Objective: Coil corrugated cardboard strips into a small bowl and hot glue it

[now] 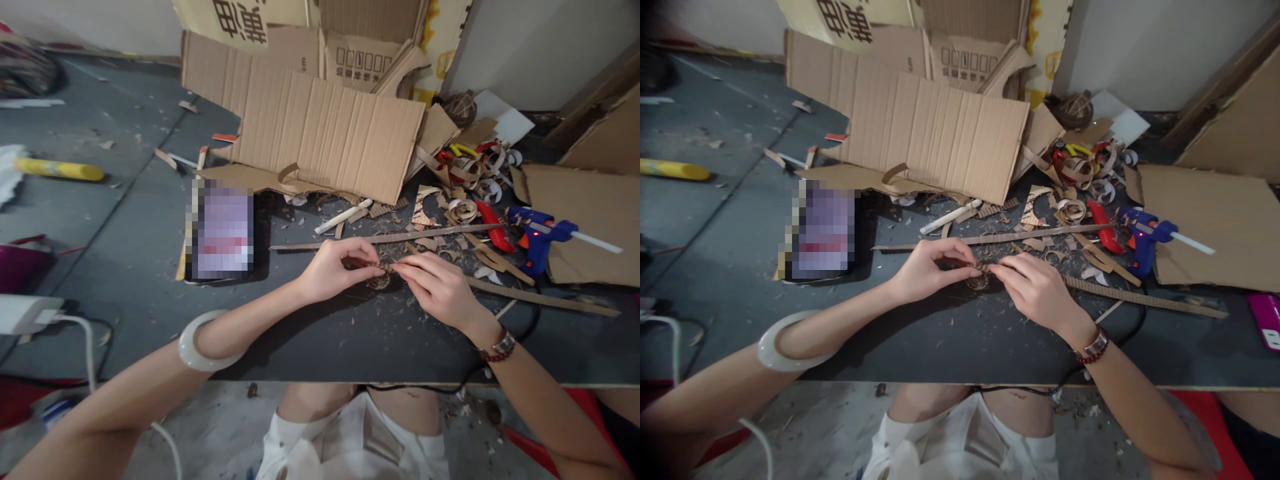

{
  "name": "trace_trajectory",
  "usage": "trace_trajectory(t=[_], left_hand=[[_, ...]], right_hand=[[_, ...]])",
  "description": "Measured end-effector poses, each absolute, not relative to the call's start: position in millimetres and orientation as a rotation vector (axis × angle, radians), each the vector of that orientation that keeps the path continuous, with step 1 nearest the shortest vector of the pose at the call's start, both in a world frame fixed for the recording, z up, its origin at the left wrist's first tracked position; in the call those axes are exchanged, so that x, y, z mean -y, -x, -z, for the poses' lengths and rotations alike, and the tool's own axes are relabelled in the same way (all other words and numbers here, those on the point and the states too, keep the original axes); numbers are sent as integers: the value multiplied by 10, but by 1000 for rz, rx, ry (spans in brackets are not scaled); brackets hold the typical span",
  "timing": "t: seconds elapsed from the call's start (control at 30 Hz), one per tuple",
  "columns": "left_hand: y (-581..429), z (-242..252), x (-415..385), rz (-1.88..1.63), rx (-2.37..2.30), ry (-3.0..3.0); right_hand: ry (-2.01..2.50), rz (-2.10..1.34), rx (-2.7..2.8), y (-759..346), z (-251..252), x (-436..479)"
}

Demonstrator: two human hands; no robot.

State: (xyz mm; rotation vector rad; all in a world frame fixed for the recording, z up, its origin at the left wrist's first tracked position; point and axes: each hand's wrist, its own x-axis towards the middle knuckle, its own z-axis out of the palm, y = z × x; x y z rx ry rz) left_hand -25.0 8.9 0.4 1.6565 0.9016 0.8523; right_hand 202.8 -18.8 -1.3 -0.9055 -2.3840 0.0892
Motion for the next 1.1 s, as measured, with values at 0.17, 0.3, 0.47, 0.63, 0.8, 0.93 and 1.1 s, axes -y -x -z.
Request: trace_trajectory(t=[0.17, 0.3, 0.47, 0.63, 0.8, 0.93, 1.1], left_hand=[[246, -15, -76, -923, -896, -1681], [238, -23, -69, -963, -884, -1682], [236, -34, -65, -962, -892, -1683], [234, -26, -61, -957, -899, -1666], [223, -28, -45, -958, -887, -1631], [215, -27, -31, -960, -886, -1600], [210, -22, -23, -961, -892, -1599]], right_hand=[[891, -178, 2297, -1992, 11, 199], [885, -192, 2272, -1971, 3, 203], [881, -176, 2275, -1969, 0, 205], [867, -141, 2282, -1972, 15, 207], [845, -165, 2263, -1969, 25, 220], [849, -175, 2264, -1964, 19, 230], [852, -185, 2275, -1964, 24, 236]])
